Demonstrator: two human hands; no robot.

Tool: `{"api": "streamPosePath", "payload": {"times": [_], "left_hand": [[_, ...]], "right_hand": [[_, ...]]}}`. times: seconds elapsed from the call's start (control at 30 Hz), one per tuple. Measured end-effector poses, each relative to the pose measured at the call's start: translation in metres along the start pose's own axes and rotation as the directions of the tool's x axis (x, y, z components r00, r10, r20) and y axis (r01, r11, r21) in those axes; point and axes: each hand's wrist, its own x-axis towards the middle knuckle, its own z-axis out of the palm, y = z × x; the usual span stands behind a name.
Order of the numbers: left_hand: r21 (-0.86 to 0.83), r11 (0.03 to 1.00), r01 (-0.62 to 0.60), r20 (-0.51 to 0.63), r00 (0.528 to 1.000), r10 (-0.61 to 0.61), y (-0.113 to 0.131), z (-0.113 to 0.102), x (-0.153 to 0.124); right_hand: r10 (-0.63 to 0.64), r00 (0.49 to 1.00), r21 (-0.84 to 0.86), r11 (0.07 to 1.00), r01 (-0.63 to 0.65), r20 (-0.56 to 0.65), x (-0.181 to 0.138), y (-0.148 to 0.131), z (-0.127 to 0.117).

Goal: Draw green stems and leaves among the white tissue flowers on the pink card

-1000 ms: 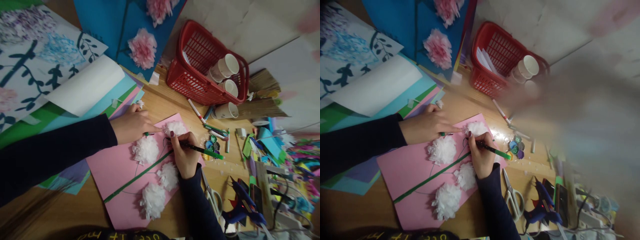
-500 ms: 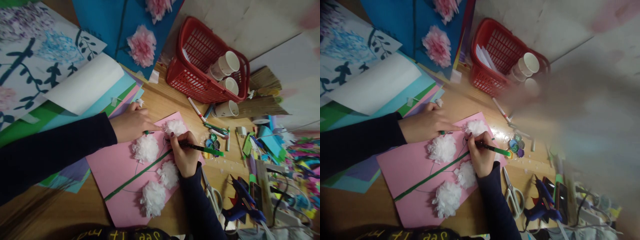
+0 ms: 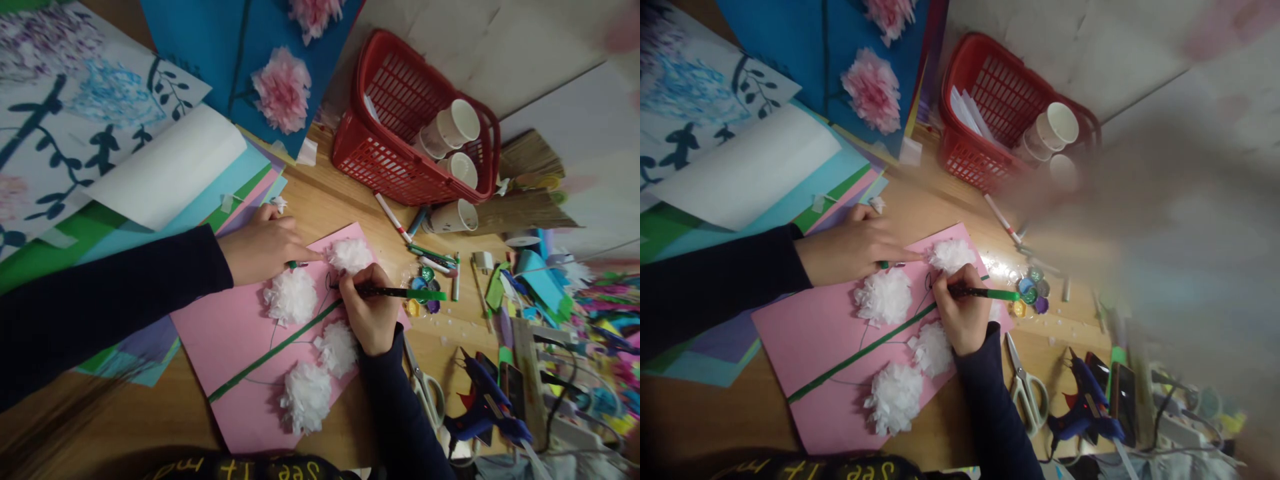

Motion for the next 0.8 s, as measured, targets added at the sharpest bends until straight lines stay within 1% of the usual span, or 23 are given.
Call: {"api": "streamPosePath", "payload": {"times": [0.13, 0.33, 0.5, 0.67, 0.8], "left_hand": [[0.016, 1.000, 0.014, 0.011, 1.000, -0.014, 0.0011, -0.0004, 0.0005], [0.018, 1.000, -0.002, -0.027, 1.000, 0.003, 0.0000, 0.0011, -0.0003], [0.019, 1.000, -0.007, -0.036, 0.999, 0.007, -0.0004, 0.0026, -0.0007], [0.015, 1.000, -0.005, -0.025, 1.000, 0.005, 0.0003, 0.0005, -0.0006], [0.020, 1.000, -0.009, -0.012, 1.000, 0.010, -0.0001, 0.0005, -0.0004]], "right_hand": [[-0.004, 1.000, 0.002, 1.000, 0.004, 0.016, -0.0001, 0.0012, -0.0008], [0.012, 0.999, 0.021, 1.000, -0.013, 0.049, 0.0013, -0.0037, -0.0017], [0.014, 1.000, 0.038, 0.999, -0.013, -0.018, 0.0007, -0.0024, -0.0021], [0.072, 0.996, 0.092, 0.993, -0.068, -0.045, 0.0002, 0.0020, 0.0017], [0.032, 0.995, 0.074, 0.997, -0.025, -0.090, 0.0011, 0.0031, 0.0051]]}}
